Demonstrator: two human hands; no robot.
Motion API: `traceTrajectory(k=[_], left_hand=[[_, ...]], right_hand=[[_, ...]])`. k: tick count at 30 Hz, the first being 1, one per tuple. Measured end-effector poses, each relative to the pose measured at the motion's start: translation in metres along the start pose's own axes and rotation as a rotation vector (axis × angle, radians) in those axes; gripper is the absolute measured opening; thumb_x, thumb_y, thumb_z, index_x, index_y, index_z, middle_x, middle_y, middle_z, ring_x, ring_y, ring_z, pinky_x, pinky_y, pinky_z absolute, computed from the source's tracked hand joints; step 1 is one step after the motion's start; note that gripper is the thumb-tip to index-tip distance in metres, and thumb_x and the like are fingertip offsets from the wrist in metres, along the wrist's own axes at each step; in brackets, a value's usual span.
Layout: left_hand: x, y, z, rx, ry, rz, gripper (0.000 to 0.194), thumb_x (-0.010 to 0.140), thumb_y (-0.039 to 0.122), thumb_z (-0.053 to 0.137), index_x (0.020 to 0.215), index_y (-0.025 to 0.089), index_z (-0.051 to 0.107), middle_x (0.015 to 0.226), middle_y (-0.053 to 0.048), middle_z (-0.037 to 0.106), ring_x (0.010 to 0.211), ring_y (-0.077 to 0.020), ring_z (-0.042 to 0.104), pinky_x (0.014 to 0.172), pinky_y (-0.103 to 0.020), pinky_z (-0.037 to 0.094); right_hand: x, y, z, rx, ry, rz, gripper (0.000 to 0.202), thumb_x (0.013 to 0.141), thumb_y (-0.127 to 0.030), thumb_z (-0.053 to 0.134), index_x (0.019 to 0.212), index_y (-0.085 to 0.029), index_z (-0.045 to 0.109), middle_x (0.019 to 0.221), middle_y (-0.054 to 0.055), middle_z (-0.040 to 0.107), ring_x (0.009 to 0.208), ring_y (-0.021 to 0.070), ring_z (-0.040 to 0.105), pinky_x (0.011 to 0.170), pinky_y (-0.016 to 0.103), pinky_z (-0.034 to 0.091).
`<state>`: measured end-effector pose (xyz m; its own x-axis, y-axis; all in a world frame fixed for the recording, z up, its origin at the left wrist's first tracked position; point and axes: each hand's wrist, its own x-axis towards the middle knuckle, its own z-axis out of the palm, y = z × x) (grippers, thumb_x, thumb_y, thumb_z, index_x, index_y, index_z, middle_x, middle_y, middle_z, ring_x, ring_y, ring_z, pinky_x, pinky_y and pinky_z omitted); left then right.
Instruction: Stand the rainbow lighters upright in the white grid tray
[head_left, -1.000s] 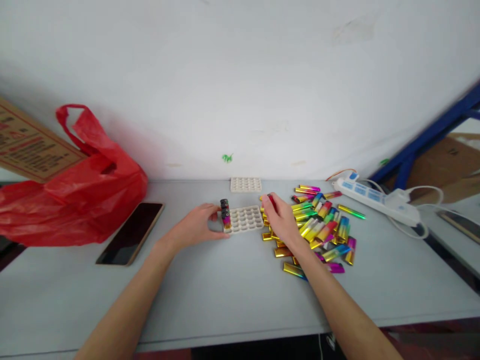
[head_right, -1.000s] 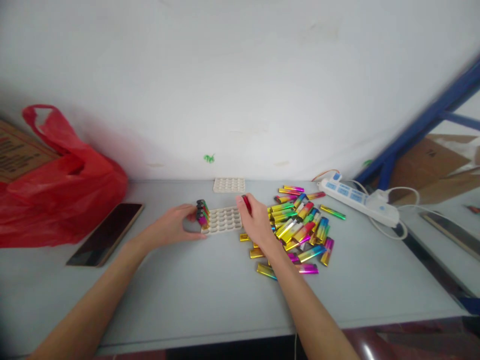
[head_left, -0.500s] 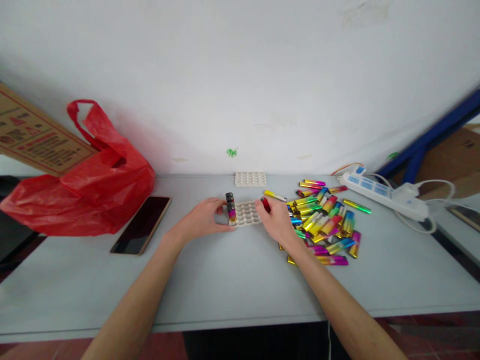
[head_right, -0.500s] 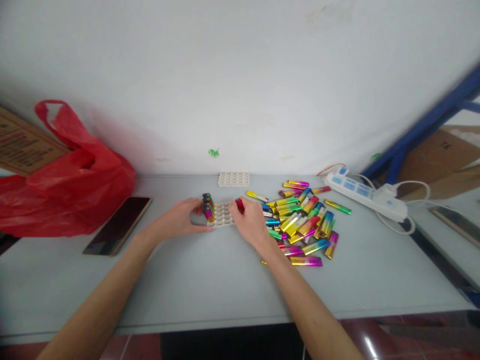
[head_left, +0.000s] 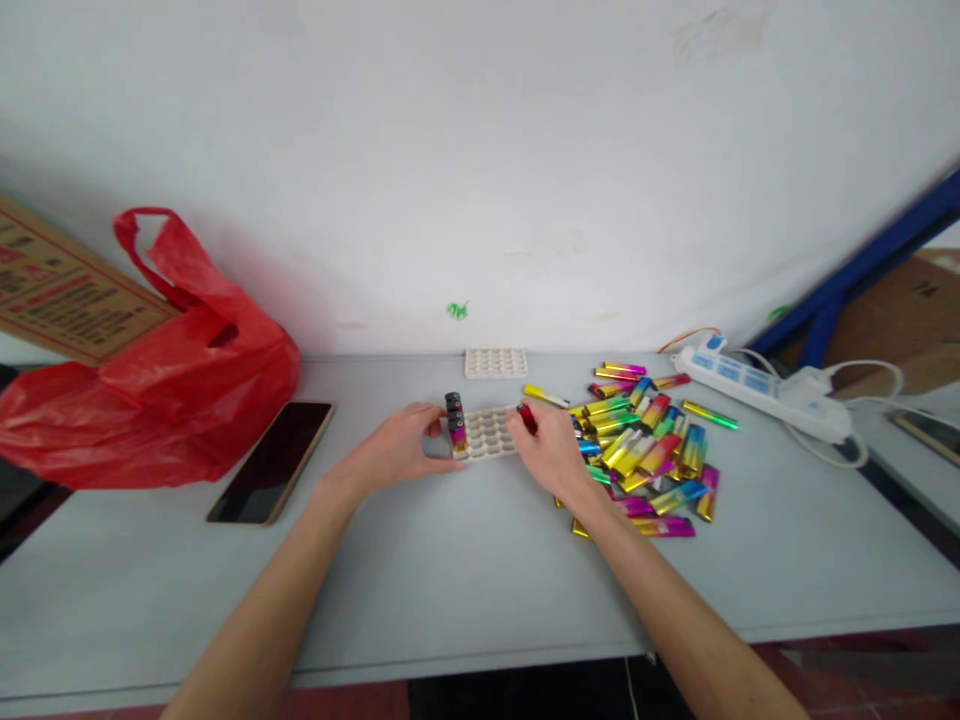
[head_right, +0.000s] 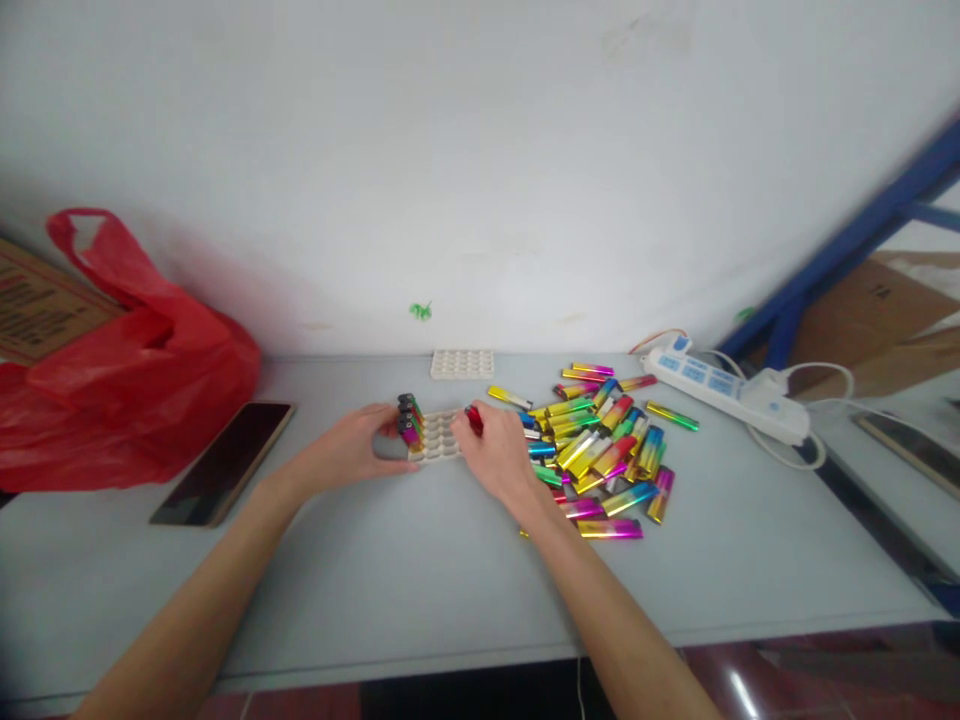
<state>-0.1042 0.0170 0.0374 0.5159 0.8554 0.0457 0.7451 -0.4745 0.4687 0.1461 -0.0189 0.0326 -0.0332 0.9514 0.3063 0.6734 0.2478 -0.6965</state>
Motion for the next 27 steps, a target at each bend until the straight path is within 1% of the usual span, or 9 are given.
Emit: traceTrajectory(k=[4, 7, 10, 12, 16, 20, 22, 24, 27], left_hand=[[-0.001, 0.001, 0.000, -0.015, 0.000, -0.001, 0.048, 0.072, 0.060, 0.087, 0.093, 0.021, 0.068, 0.097, -0.007, 0.074, 0.090, -0.0290, 0.070, 0.085, -0.038, 0.056], [-0.001, 0.002, -0.001, -0.010, -0.002, 0.005, 0.049, 0.072, 0.061, 0.088, 0.092, 0.021, 0.068, 0.095, -0.006, 0.073, 0.089, -0.0287, 0.070, 0.084, -0.037, 0.055], [0.000, 0.000, 0.001, -0.016, 0.004, 0.009, 0.052, 0.070, 0.064, 0.088, 0.091, 0.021, 0.068, 0.092, -0.006, 0.072, 0.086, -0.0280, 0.069, 0.081, -0.036, 0.053], [0.001, -0.003, 0.002, -0.031, 0.007, 0.010, 0.056, 0.068, 0.069, 0.088, 0.090, 0.021, 0.068, 0.091, -0.005, 0.072, 0.086, -0.0278, 0.069, 0.079, -0.036, 0.053], [0.003, -0.007, 0.005, -0.062, 0.004, 0.018, 0.064, 0.066, 0.076, 0.087, 0.091, 0.021, 0.066, 0.092, -0.005, 0.072, 0.087, -0.0277, 0.068, 0.081, -0.036, 0.052], [0.003, -0.007, 0.005, -0.070, -0.005, 0.016, 0.063, 0.070, 0.075, 0.086, 0.095, 0.020, 0.067, 0.094, -0.005, 0.071, 0.089, -0.0277, 0.068, 0.083, -0.036, 0.051], [0.002, -0.006, 0.004, -0.068, -0.010, 0.015, 0.062, 0.071, 0.073, 0.087, 0.096, 0.020, 0.067, 0.095, -0.005, 0.072, 0.090, -0.0275, 0.068, 0.083, -0.035, 0.050], [0.002, -0.006, 0.004, -0.065, -0.016, 0.016, 0.061, 0.070, 0.071, 0.088, 0.095, 0.021, 0.066, 0.095, -0.005, 0.072, 0.090, -0.0273, 0.068, 0.082, -0.035, 0.050], [0.001, -0.006, 0.004, -0.053, -0.012, 0.024, 0.056, 0.072, 0.067, 0.088, 0.093, 0.021, 0.065, 0.094, -0.004, 0.071, 0.089, -0.0265, 0.067, 0.082, -0.034, 0.050]], right_hand=[[-0.002, 0.000, -0.001, 0.039, -0.026, -0.014, 0.031, 0.108, -0.042, 0.054, 0.081, -0.026, 0.052, 0.066, -0.002, 0.059, 0.063, 0.0200, 0.055, 0.066, 0.031, 0.036], [-0.005, -0.003, -0.003, 0.080, -0.060, -0.107, 0.027, 0.112, -0.042, 0.049, 0.093, -0.025, 0.057, 0.078, 0.001, 0.065, 0.075, 0.0216, 0.063, 0.073, 0.031, 0.044], [-0.006, -0.008, -0.005, 0.061, -0.095, -0.252, 0.032, 0.114, -0.042, 0.049, 0.089, -0.023, 0.058, 0.093, 0.006, 0.068, 0.088, 0.0223, 0.064, 0.083, 0.032, 0.048], [-0.007, -0.010, -0.005, 0.030, -0.132, -0.302, 0.039, 0.114, -0.046, 0.051, 0.084, -0.023, 0.060, 0.091, 0.006, 0.067, 0.087, 0.0218, 0.063, 0.082, 0.032, 0.048], [-0.008, -0.011, -0.001, 0.060, -0.208, -0.274, 0.040, 0.113, -0.048, 0.055, 0.083, -0.022, 0.065, 0.077, 0.002, 0.070, 0.073, 0.0196, 0.064, 0.072, 0.030, 0.045], [-0.009, -0.008, 0.004, 0.137, -0.253, -0.264, 0.029, 0.114, -0.039, 0.056, 0.099, -0.020, 0.072, 0.092, 0.005, 0.080, 0.085, 0.0210, 0.074, 0.078, 0.030, 0.050], [-0.010, -0.008, 0.005, 0.094, -0.302, -0.272, 0.023, 0.113, -0.036, 0.059, 0.104, -0.020, 0.072, 0.096, 0.006, 0.082, 0.089, 0.0221, 0.076, 0.081, 0.031, 0.051], [-0.011, -0.011, 0.007, -0.029, -0.326, -0.302, 0.021, 0.112, -0.035, 0.062, 0.107, -0.018, 0.072, 0.100, 0.009, 0.082, 0.094, 0.0247, 0.077, 0.085, 0.033, 0.051], [-0.012, -0.019, 0.013, -0.267, -0.286, -0.375, 0.028, 0.111, -0.043, 0.062, 0.109, -0.017, 0.073, 0.108, 0.014, 0.081, 0.104, 0.0297, 0.075, 0.095, 0.041, 0.049]])
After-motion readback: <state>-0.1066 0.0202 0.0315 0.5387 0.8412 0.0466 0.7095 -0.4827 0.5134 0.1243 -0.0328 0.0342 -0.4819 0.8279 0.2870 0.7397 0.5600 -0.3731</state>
